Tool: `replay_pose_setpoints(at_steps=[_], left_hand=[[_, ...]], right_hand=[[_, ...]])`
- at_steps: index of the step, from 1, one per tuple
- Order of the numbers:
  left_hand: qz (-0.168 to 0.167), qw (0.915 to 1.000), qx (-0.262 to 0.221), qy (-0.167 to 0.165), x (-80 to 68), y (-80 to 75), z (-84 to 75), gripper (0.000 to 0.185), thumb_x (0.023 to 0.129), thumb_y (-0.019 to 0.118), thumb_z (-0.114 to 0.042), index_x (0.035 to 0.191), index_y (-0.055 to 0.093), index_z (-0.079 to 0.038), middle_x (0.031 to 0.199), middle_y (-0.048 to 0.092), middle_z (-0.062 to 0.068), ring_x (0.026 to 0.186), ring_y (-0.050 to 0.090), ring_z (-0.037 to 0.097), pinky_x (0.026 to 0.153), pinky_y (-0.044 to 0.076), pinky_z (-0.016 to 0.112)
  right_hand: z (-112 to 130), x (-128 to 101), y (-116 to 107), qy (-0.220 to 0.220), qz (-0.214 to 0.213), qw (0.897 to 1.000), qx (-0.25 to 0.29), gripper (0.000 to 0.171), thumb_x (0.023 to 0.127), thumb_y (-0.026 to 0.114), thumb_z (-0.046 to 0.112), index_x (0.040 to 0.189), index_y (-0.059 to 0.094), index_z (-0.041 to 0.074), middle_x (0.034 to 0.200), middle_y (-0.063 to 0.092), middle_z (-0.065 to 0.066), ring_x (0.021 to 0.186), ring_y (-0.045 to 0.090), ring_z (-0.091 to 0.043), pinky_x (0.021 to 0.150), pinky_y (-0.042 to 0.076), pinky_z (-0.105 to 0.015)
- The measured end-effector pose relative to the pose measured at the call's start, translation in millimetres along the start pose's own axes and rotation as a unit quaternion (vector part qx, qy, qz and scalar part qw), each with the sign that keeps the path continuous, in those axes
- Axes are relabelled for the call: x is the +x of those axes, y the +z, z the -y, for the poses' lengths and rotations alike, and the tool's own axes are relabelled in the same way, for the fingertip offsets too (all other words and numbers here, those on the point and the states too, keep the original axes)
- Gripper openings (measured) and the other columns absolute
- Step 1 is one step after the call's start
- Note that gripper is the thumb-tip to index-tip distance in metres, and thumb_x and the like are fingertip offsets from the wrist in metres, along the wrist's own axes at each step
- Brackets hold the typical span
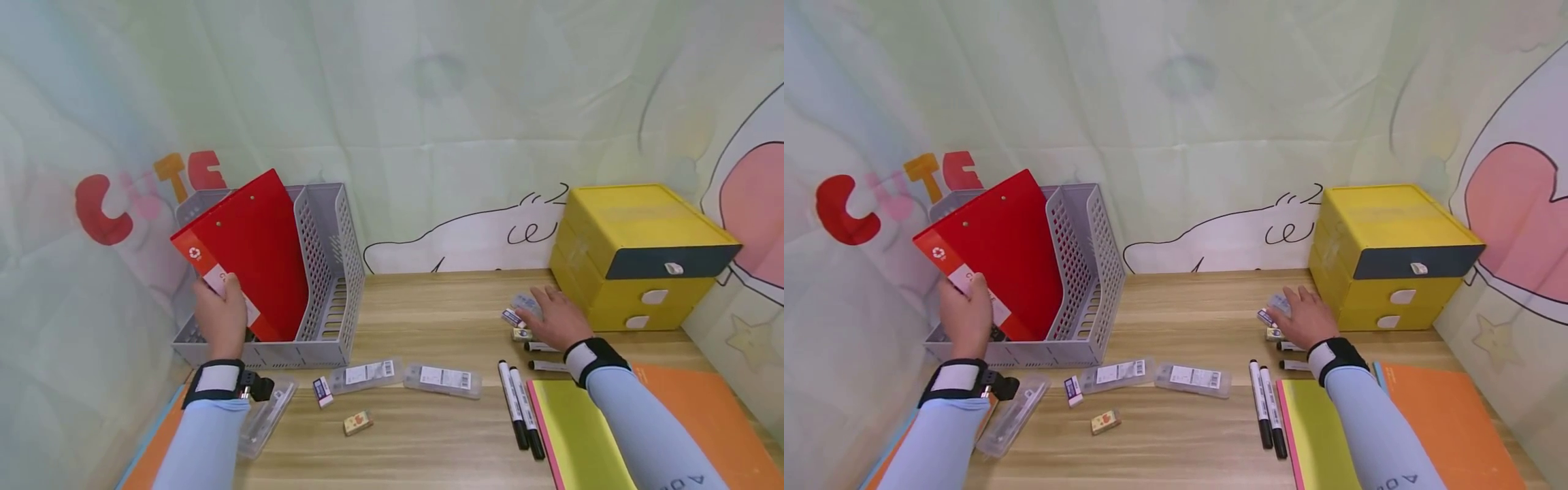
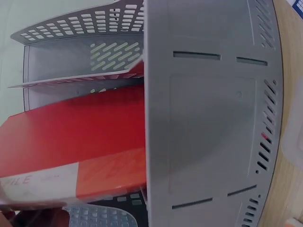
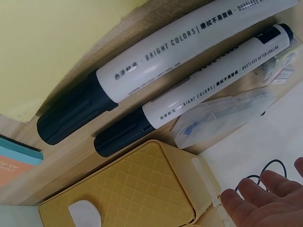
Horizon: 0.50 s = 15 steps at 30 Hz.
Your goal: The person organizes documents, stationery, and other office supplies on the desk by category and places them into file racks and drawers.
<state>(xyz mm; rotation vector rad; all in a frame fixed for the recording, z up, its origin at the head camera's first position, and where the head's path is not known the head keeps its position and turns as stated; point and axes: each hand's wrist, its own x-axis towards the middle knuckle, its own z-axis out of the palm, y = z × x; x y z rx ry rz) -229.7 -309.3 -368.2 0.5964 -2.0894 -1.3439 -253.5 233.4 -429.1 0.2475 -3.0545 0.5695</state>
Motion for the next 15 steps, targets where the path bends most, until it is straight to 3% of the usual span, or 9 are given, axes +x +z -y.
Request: replay_pose_setpoints(at_steps=[2,6,10,12,15], left_hand=[[0.005,0.9998,-0.004,-0.017,0.5,-3.4,0.6,0.065,0.096,0.044,-0.062,0.145,0.030,-0.021,0.140,0.050,0.004,0.113,0.057,0.020,0.099,0.048,0.048],[-0.018,0.9991,-0.014,-0.037,1.6,-10.1,5.1,0.062,0.097,0.030,-0.067,0.141,0.035,-0.025,0.132,0.053,0.003,0.099,0.055,0.009,0.097,0.049,0.041],[-0.059,0.9968,-0.020,-0.049,2.6,-16.2,12.0,0.061,0.100,0.018,-0.063,0.143,0.038,-0.024,0.132,0.051,0.006,0.104,0.049,0.011,0.100,0.043,0.038],[-0.067,0.9963,0.001,-0.053,3.8,-19.9,16.5,0.059,0.103,0.017,-0.056,0.142,0.040,-0.017,0.131,0.050,0.010,0.106,0.046,0.017,0.096,0.040,0.038],[-0.044,0.9935,0.090,-0.053,5.9,-28.4,25.7,0.059,0.106,0.016,-0.043,0.140,0.039,-0.001,0.127,0.049,0.021,0.105,0.046,0.031,0.087,0.041,0.044]], right_hand=[[0,0,1,-0.001,-0.002,1.000,0.000,0.074,0.102,0.048,0.047,0.150,0.032,-0.006,0.152,0.023,-0.039,0.138,0.024,-0.056,0.111,0.020,-0.065],[0,1,2,-0.003,-0.004,1.000,0.000,0.073,0.101,0.051,0.046,0.150,0.033,-0.006,0.151,0.025,-0.038,0.137,0.025,-0.055,0.111,0.021,-0.065],[-2,1,2,-0.002,-0.004,1.000,-0.002,0.073,0.101,0.052,0.046,0.150,0.033,-0.005,0.151,0.025,-0.038,0.137,0.026,-0.055,0.111,0.021,-0.065],[-3,1,2,-0.001,-0.004,1.000,-0.005,0.073,0.101,0.052,0.046,0.150,0.033,-0.005,0.151,0.025,-0.038,0.137,0.026,-0.055,0.111,0.022,-0.065],[-4,0,2,-0.002,-0.007,1.000,-0.005,0.073,0.101,0.052,0.045,0.150,0.033,-0.006,0.151,0.025,-0.039,0.137,0.025,-0.055,0.111,0.021,-0.065]])
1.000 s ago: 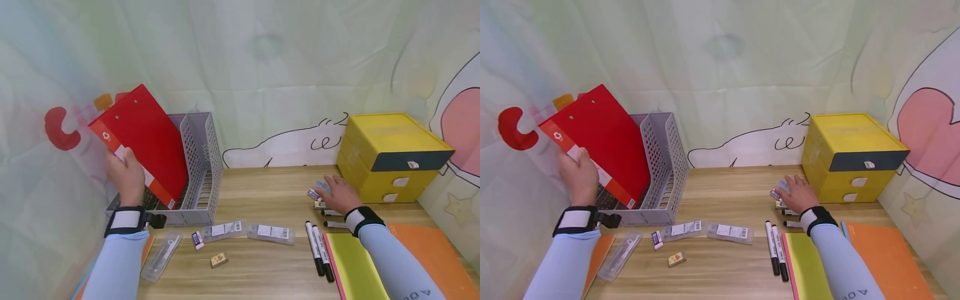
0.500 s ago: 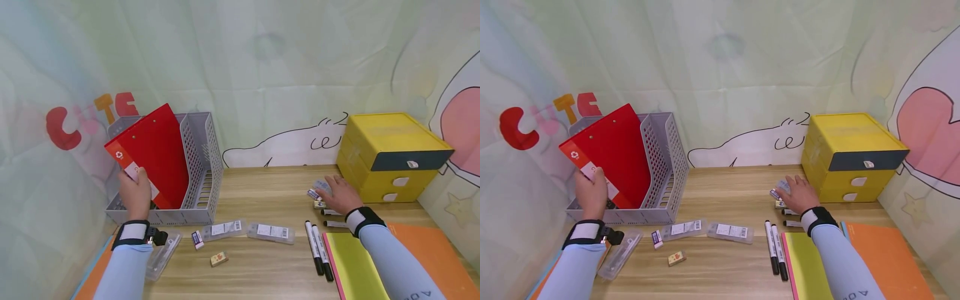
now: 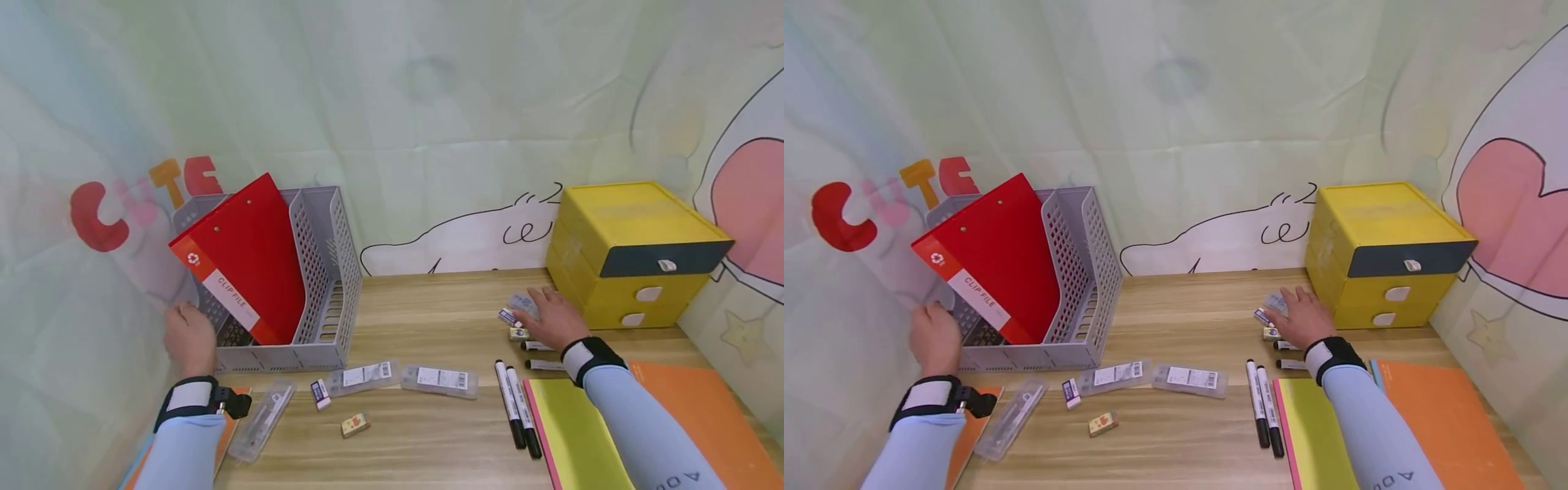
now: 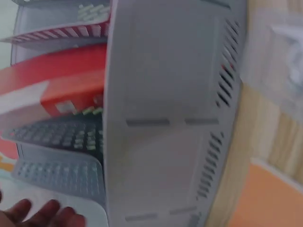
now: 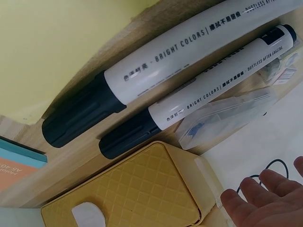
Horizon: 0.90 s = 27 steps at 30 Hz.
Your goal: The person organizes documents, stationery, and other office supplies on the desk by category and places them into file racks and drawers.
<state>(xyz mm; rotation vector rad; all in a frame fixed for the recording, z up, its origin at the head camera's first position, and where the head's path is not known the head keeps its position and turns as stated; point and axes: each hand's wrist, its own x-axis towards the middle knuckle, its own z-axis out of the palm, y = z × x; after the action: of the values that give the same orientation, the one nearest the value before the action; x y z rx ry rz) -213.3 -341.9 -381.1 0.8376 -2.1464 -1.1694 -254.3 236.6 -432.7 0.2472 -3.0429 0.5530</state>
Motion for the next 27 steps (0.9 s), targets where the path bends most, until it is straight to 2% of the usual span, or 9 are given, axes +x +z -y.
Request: replay_pose_setpoints(at_steps=[4,8,12,17,19,21,23,25,27], left_hand=[[0.066,0.9901,0.124,0.007,5.3,-12.7,16.8,0.052,0.104,0.024,-0.026,0.133,0.039,0.015,0.124,0.047,0.034,0.103,0.046,0.047,0.082,0.041,0.057],[0.108,0.9760,0.189,0.019,7.1,-21.6,30.2,0.046,0.101,0.031,-0.018,0.128,0.041,0.018,0.123,0.047,0.038,0.099,0.047,0.050,0.082,0.043,0.060],[0.108,0.9708,0.213,0.026,9.2,-24.9,38.4,0.044,0.099,0.035,-0.015,0.127,0.043,0.018,0.122,0.048,0.038,0.098,0.047,0.050,0.084,0.044,0.061],[0.098,0.9709,0.218,0.006,12.6,-26.3,47.6,0.046,0.098,0.041,-0.012,0.133,0.040,0.018,0.126,0.046,0.039,0.102,0.047,0.052,0.089,0.043,0.063],[0.097,0.9676,0.233,0.001,13.3,-28.8,51.1,0.044,0.099,0.042,-0.014,0.129,0.042,0.018,0.121,0.049,0.039,0.097,0.049,0.050,0.083,0.046,0.060],[0.109,0.9578,0.266,0.004,13.4,-32.4,55.2,0.043,0.099,0.042,-0.017,0.123,0.046,0.018,0.109,0.053,0.037,0.087,0.052,0.047,0.073,0.048,0.054],[0.139,0.9408,0.309,0.010,13.1,-35.8,59.1,0.045,0.101,0.042,-0.024,0.121,0.047,0.015,0.100,0.055,0.034,0.081,0.053,0.043,0.066,0.048,0.048],[0.182,0.9226,0.340,0.011,11.1,-37.9,61.8,0.050,0.100,0.046,-0.032,0.126,0.048,0.010,0.100,0.056,0.033,0.082,0.053,0.042,0.070,0.048,0.049],[0.230,0.9055,0.356,-0.003,7.7,-39.1,62.9,0.062,0.097,0.055,-0.039,0.134,0.042,0.009,0.111,0.053,0.036,0.091,0.051,0.045,0.082,0.048,0.055]], right_hand=[[0,0,1,-0.007,-0.006,1.000,-0.002,0.073,0.101,0.053,0.045,0.149,0.034,-0.006,0.150,0.027,-0.039,0.137,0.027,-0.056,0.110,0.023,-0.065],[-1,2,1,-0.010,-0.012,1.000,-0.010,0.074,0.100,0.054,0.046,0.149,0.035,-0.006,0.148,0.029,-0.040,0.134,0.030,-0.056,0.109,0.026,-0.066],[0,2,1,-0.011,-0.016,1.000,-0.016,0.078,0.098,0.055,0.049,0.148,0.036,-0.006,0.147,0.030,-0.040,0.132,0.032,-0.058,0.107,0.028,-0.068],[1,2,1,-0.008,-0.008,1.000,-0.024,0.089,0.092,0.056,0.062,0.150,0.035,-0.004,0.148,0.029,-0.039,0.132,0.032,-0.058,0.106,0.027,-0.070],[2,1,0,-0.007,-0.005,1.000,-0.027,0.093,0.091,0.055,0.066,0.150,0.035,-0.003,0.149,0.028,-0.039,0.133,0.030,-0.058,0.106,0.025,-0.070],[2,1,0,-0.006,-0.001,1.000,-0.031,0.096,0.090,0.053,0.069,0.151,0.035,-0.002,0.150,0.028,-0.038,0.134,0.028,-0.059,0.107,0.024,-0.071],[2,1,0,-0.005,0.001,0.999,-0.034,0.097,0.089,0.052,0.070,0.150,0.035,-0.002,0.150,0.028,-0.039,0.135,0.027,-0.059,0.106,0.024,-0.071],[3,1,0,-0.005,0.002,0.999,-0.040,0.098,0.088,0.051,0.072,0.150,0.035,-0.002,0.150,0.028,-0.039,0.135,0.026,-0.059,0.106,0.024,-0.071],[3,1,0,-0.004,0.003,0.999,-0.044,0.099,0.087,0.052,0.073,0.150,0.035,-0.002,0.150,0.028,-0.038,0.135,0.026,-0.058,0.106,0.024,-0.071]])
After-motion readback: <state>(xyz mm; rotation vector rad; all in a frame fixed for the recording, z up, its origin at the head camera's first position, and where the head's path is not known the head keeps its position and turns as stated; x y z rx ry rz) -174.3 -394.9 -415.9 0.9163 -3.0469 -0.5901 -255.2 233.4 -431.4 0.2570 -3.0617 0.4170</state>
